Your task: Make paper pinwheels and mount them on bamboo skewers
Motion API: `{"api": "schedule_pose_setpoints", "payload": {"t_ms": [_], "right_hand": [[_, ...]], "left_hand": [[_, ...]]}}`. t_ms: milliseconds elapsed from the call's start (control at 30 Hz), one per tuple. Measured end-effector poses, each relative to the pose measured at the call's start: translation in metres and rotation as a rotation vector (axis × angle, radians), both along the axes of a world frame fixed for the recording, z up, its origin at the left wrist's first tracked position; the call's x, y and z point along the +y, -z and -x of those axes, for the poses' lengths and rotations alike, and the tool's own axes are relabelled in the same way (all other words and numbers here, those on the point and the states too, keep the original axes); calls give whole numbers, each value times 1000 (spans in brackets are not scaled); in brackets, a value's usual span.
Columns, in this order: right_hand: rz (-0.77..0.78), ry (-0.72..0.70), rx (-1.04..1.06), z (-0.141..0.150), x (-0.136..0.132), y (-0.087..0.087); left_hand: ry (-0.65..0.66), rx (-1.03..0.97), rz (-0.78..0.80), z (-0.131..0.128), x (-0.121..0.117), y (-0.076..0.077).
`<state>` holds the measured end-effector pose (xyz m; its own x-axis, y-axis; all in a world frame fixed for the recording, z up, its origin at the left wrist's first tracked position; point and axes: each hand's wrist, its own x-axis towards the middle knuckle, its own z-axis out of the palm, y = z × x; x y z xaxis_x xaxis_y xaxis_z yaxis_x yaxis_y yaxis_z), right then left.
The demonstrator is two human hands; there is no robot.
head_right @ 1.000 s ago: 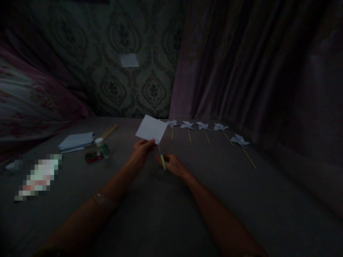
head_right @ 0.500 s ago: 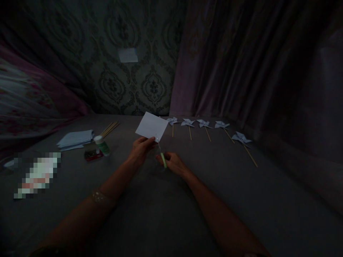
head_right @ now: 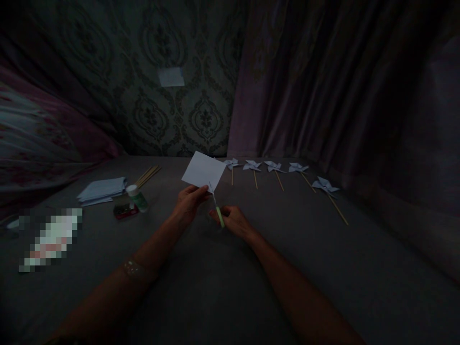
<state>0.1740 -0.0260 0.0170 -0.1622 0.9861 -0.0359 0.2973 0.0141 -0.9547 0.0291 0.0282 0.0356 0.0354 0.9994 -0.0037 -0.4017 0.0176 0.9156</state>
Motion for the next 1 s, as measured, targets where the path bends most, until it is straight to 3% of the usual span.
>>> {"api": "schedule_pose_setpoints", "payload": {"t_ms": [533,1000], "right_hand": [[-12,71,37,3,3,8],[5,109,26,5,2,4]], "left_hand": [[12,-16,-28,2,-1,-3],[-2,-18,-18,3,1,-3]]}}
